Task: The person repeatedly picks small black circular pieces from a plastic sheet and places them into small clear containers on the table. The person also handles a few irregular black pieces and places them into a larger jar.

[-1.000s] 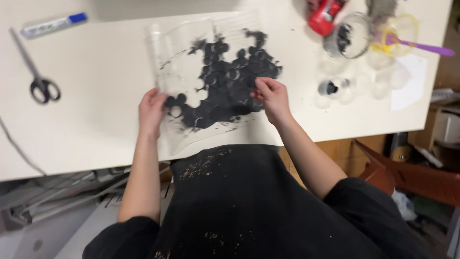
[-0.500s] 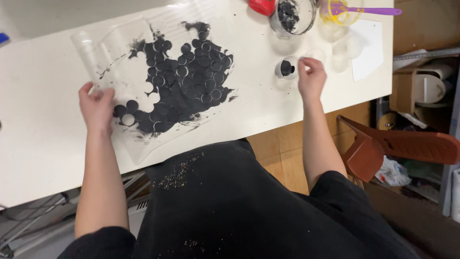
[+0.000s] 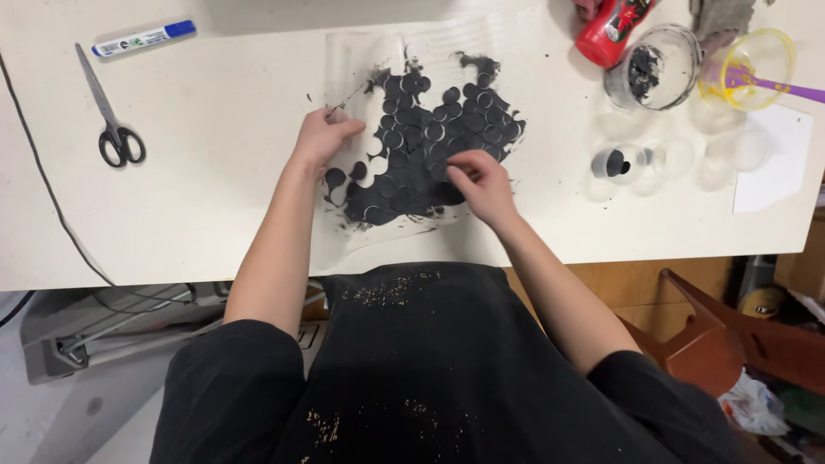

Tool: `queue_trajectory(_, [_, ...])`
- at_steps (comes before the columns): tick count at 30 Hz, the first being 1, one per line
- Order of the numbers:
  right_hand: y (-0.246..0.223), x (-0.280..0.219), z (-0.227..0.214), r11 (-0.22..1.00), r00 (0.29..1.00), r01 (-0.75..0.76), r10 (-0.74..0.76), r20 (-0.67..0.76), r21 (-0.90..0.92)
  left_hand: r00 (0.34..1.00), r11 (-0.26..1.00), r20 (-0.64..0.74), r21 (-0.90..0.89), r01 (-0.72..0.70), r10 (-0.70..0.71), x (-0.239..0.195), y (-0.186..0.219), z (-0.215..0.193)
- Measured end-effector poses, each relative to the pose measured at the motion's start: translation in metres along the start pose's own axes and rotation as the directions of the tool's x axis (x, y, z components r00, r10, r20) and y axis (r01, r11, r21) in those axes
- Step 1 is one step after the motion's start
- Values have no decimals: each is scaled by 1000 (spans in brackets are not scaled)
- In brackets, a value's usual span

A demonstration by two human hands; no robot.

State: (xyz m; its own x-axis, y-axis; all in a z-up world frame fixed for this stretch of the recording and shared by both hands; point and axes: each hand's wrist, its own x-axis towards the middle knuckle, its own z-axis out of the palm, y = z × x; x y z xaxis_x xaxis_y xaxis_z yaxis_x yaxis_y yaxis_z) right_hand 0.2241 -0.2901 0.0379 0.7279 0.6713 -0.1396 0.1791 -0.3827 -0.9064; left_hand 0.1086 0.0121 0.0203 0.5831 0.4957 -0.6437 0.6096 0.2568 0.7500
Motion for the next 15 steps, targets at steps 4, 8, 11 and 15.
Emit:
queue_trajectory(4, [-15, 32, 31, 924, 987, 159, -157, 34, -347, 966, 961, 256, -261, 87, -18, -17, 14, -15])
queue_trajectory(8, [-23, 54, 45, 790, 969, 245, -219, 114, -562, 914, 879, 406, -439, 187, 9, -21, 19, -16])
queue_trajectory(11, [-25, 57, 48, 693, 938, 328, -317, 137, -642, 875, 846, 482, -485, 223, 46, -19, 19, -19])
queue_trajectory(15, [-24, 59, 48, 667, 905, 392, -404, 134, -634, 855, 833, 512, -505, 227, 78, -13, 15, -24])
